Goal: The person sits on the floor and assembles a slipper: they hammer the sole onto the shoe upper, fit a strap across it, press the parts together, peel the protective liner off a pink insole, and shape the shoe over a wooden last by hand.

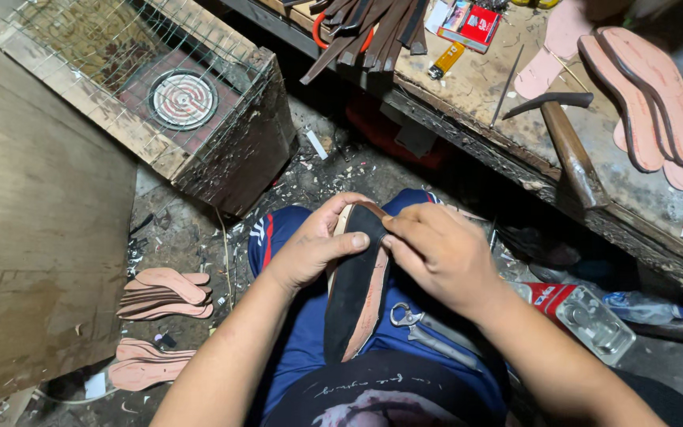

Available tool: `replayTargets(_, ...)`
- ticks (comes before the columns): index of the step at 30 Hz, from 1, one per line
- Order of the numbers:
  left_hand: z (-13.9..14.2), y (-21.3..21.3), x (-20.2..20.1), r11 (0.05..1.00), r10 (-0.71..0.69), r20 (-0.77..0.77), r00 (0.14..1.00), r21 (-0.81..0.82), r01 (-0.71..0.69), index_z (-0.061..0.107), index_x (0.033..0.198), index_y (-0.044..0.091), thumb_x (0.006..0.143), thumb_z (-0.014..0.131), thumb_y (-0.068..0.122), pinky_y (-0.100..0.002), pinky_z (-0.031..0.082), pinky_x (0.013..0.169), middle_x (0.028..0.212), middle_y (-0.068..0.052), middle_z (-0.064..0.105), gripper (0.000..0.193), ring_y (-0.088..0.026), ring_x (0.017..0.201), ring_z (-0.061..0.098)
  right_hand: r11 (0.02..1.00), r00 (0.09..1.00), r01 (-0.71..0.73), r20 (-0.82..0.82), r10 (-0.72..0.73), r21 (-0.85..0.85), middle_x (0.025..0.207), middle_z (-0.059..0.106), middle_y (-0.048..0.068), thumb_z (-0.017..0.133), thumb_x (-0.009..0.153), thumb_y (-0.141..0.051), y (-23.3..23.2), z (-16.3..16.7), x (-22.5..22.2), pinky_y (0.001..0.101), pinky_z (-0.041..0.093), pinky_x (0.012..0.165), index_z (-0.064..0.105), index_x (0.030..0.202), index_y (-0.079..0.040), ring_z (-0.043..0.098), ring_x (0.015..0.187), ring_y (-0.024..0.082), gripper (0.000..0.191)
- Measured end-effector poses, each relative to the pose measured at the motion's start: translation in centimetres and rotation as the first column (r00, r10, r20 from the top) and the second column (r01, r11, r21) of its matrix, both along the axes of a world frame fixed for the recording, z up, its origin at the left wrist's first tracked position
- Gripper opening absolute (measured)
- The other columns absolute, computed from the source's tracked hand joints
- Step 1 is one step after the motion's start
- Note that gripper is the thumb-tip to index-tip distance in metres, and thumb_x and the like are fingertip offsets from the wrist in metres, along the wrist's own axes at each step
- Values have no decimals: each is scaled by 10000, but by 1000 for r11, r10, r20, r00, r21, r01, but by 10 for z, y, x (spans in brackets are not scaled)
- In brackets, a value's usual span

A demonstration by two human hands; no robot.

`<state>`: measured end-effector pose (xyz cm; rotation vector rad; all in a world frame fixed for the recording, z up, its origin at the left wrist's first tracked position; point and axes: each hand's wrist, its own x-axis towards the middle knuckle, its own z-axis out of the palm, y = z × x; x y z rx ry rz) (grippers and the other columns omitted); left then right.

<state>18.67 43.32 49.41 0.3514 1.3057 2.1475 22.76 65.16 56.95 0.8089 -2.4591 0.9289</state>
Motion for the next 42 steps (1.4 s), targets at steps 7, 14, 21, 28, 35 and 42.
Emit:
replayTargets(7, -16, 16, 0, 984, 47, -83, 995, -167, -60, 521, 1344, 50, 857, 792, 210, -359, 510, 1037, 1243, -71, 660, 580, -174, 1166, 631, 989, 987, 148, -64, -148, -11, 968, 678, 123, 731, 880, -50, 0, -31, 4, 395, 556, 742, 683, 1080, -8, 692, 847, 304, 210)
replayTargets(14, -36, 29, -5, 915, 95, -251, 963, -359, -184, 459, 1416, 29, 761, 829, 223, -358, 478, 1061, 1278, -116, 623, 776, -207, 1203, 607, 881, 649, -88, 697, -304, 466, 1165, 632, 176, 747, 807, -546, 29, -52, 64, 473, 507, 878, 608, 1231, -68, 636, 1054, 375, 654)
replayTargets(21, -41, 59, 1, 788, -69, -509, 858, -555, -266, 496, 1528, 120, 819, 742, 294, -399, 436, 1128, 1274, -232, 610, 771, -352, 1247, 585, 928, 301, 207, 882, -363, 311, 1088, 718, 78, 766, 776, -448, 75, -63, 81, 383, 554, 905, 679, 1246, -179, 717, 1020, 266, 549)
replayTargets(28, -18, 91, 18, 613, -263, -694, 671, -657, -439, 533, 1497, 193, 840, 720, 337, -531, 378, 1102, 1484, -366, 399, 698, -537, 1278, 478, 916, 770, 170, 531, -353, 363, 1126, 693, 157, 732, 810, -221, 100, -61, 43, 460, 459, 926, 616, 1274, -75, 615, 1063, 372, 500)
replayTargets(35, 0, 110, 23, 505, -353, -642, 681, -743, -439, 519, 1488, 236, 819, 706, 334, -547, 379, 1052, 1479, -329, 386, 702, -504, 1238, 468, 885, 765, 92, 536, -356, 456, 1028, 663, 160, 704, 845, -223, 109, -78, 27, 486, 474, 889, 601, 1213, -26, 602, 1002, 381, 429)
replayTargets(42, 4, 115, 10, 561, -270, -637, 722, -713, -420, 547, 1465, 233, 921, 652, 353, -545, 411, 997, 1420, -273, 472, 567, -468, 1252, 512, 808, 800, 133, 419, -430, 574, 1028, 601, 155, 600, 902, -80, 104, -74, 20, 461, 514, 853, 588, 1040, -53, 579, 1040, 375, 141)
